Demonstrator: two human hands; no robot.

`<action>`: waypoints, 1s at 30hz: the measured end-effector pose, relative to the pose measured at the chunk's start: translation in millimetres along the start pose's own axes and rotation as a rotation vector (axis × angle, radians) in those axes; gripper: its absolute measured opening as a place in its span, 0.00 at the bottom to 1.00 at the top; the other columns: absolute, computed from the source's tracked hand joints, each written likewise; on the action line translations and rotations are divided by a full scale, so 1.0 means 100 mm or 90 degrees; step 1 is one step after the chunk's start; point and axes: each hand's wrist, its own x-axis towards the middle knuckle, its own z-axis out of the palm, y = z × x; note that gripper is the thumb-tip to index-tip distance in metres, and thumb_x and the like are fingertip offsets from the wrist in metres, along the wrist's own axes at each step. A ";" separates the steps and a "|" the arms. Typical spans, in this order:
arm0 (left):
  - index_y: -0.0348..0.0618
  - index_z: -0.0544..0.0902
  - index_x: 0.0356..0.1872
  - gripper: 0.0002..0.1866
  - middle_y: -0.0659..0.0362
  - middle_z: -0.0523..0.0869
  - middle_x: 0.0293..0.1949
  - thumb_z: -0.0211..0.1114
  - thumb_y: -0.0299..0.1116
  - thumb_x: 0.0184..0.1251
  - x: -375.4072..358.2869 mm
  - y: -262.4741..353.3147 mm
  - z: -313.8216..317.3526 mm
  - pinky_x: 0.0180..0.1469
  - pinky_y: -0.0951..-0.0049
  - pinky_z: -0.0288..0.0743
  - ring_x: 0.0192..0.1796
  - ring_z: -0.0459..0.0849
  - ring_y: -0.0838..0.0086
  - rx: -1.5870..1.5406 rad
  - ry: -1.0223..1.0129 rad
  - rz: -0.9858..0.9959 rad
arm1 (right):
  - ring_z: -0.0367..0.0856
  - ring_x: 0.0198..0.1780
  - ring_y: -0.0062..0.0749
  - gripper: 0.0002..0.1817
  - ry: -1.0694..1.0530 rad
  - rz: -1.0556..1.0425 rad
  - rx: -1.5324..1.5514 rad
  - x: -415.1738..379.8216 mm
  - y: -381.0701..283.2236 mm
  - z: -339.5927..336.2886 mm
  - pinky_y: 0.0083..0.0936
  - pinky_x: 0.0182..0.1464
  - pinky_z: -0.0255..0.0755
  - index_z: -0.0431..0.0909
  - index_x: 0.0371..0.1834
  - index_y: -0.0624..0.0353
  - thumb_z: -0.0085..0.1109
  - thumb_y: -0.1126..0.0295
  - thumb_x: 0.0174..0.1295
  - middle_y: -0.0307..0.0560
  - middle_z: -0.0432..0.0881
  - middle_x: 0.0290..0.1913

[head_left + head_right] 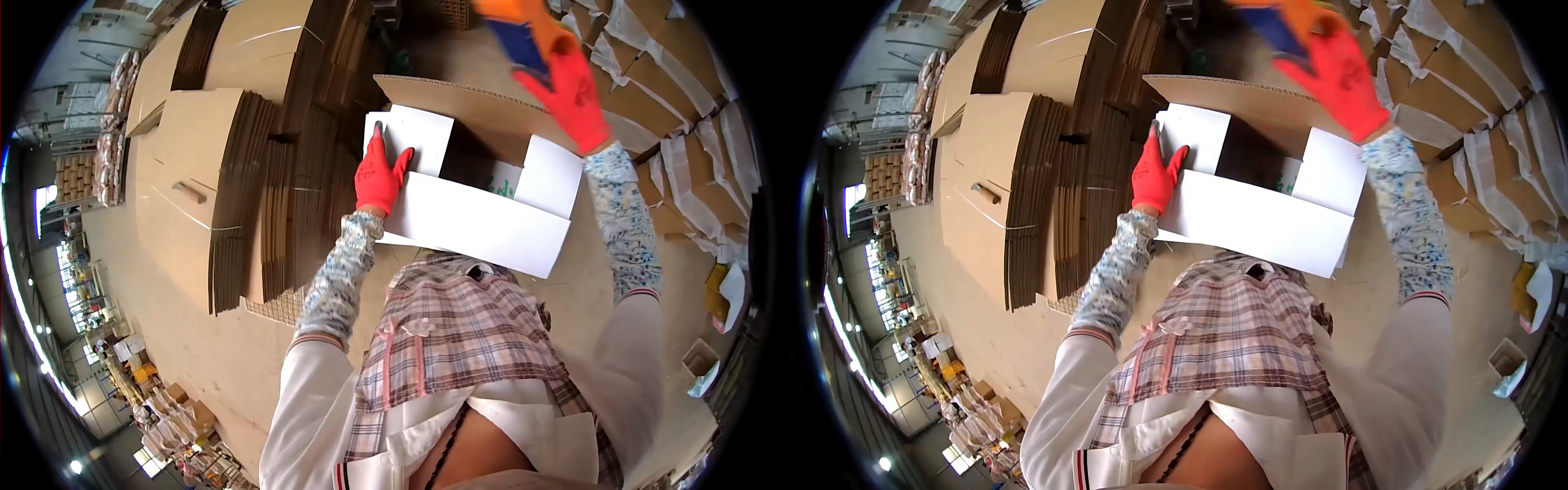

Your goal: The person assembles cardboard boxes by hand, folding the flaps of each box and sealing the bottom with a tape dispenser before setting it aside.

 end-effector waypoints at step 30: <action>0.33 0.68 0.63 0.30 0.51 0.81 0.52 0.38 0.51 0.77 0.23 0.39 -1.15 0.63 0.69 0.66 0.56 0.78 0.67 -0.472 -0.483 0.007 | 0.81 0.43 0.30 0.13 -0.260 -0.234 0.389 -0.65 -0.66 1.01 0.25 0.43 0.76 0.81 0.47 0.48 0.57 0.63 0.59 0.37 0.81 0.46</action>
